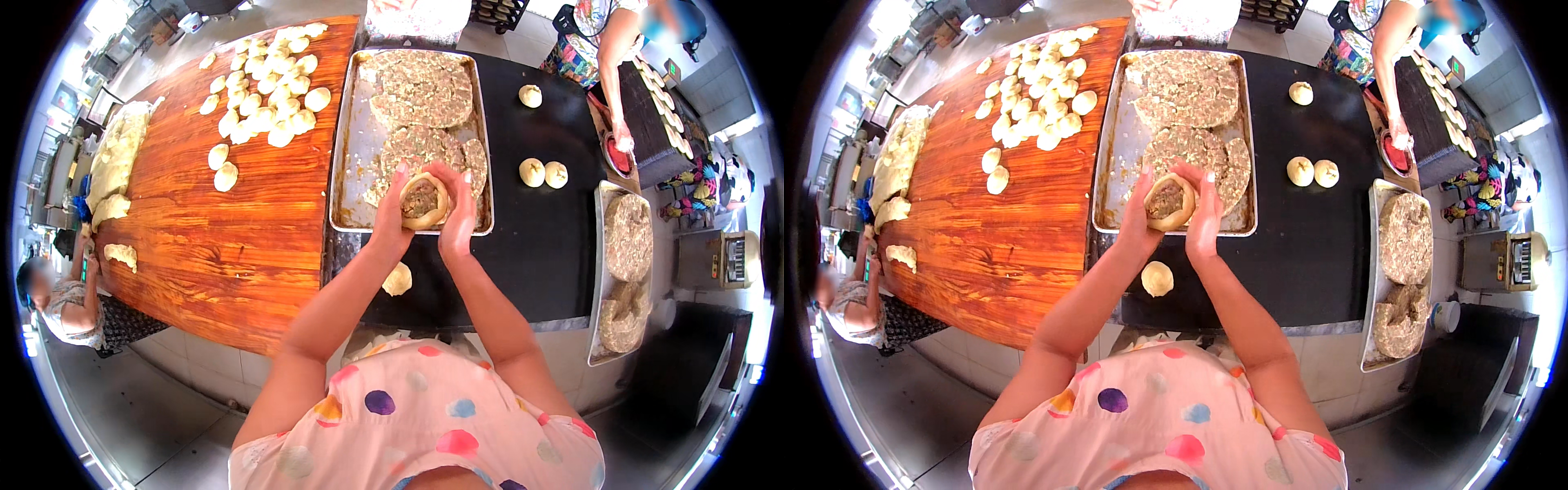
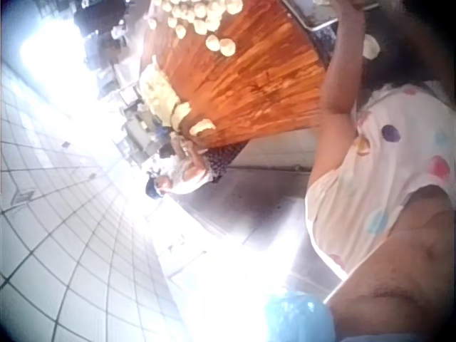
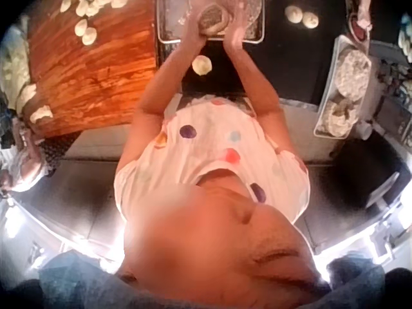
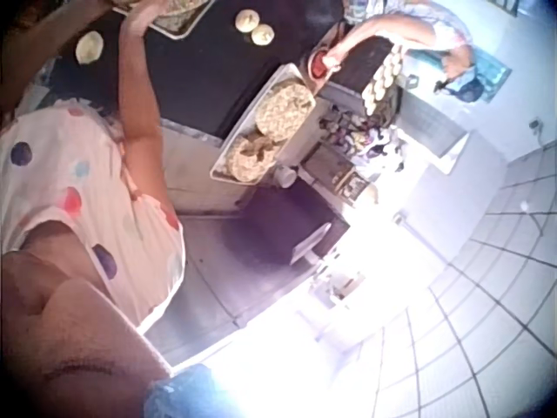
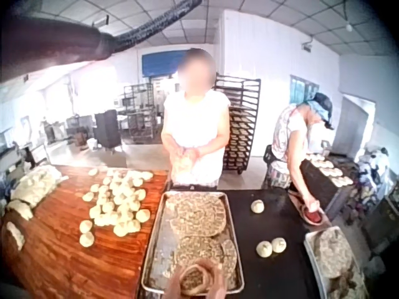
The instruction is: The person prepares filled dough balls by flattening dough circles, adding meat filling, and sealing the dough by hand.
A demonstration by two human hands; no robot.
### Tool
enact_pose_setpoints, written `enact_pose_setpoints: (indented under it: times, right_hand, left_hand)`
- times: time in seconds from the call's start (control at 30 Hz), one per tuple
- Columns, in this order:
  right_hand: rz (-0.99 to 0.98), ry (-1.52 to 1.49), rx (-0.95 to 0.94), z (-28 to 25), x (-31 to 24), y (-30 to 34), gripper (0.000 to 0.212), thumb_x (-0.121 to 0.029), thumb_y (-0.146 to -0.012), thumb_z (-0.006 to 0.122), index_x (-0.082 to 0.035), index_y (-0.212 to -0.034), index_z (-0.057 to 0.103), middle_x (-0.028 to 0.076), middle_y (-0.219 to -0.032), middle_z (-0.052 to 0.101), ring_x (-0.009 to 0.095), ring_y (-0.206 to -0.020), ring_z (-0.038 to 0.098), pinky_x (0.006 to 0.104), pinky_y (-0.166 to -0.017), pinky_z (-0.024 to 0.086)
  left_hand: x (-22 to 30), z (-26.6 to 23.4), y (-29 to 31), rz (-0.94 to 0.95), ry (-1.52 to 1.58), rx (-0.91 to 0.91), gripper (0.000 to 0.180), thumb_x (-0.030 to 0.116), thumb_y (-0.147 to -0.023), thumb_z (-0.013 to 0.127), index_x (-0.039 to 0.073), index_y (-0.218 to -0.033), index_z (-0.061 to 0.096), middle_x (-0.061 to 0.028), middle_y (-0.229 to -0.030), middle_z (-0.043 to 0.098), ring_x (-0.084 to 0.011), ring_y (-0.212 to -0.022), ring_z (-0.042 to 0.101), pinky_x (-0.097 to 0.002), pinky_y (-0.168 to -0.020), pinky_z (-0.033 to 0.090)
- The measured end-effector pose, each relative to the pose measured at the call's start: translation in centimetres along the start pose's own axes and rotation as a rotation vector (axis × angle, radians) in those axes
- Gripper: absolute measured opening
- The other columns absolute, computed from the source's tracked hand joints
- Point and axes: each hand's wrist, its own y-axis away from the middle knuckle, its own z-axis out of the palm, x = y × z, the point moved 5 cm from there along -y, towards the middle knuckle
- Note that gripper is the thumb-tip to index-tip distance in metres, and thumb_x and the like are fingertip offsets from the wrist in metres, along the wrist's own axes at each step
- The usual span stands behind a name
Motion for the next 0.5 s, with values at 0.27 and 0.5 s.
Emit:
enact_pose_setpoints:
  times: [0.27, 0.5]
  right_hand:
    - [-0.408, 0.319, 0.094, 0.6, -0.6, 1.5, 0.025, -0.017, -0.100, 0.053, 0.001, -0.106, 0.069, 0.010, -0.099, 0.071, 0.018, -0.095, 0.063, 0.0440, -0.113, 0.029]
    - [-0.076, -0.304, 0.107, -0.5, -1.7, 1.4, 0.044, -0.029, -0.105, 0.041, 0.007, -0.111, 0.065, 0.009, -0.108, 0.068, 0.016, -0.100, 0.060, 0.0293, -0.092, 0.048]
  left_hand:
    - [0.0, 1.0, 1.1, 0.230, -0.365, 0.045, 0.032, 0.036, -0.097, 0.061, 0.005, -0.102, 0.066, 0.0001, -0.094, 0.064, -0.0071, -0.081, 0.058, -0.0258, -0.069, 0.049]
    - [0.2, 2.9, 1.7, 0.172, -0.221, -0.103, 0.029, 0.033, -0.099, 0.058, 0.007, -0.108, 0.063, -0.0004, -0.098, 0.065, -0.0093, -0.087, 0.062, -0.0264, -0.079, 0.050]
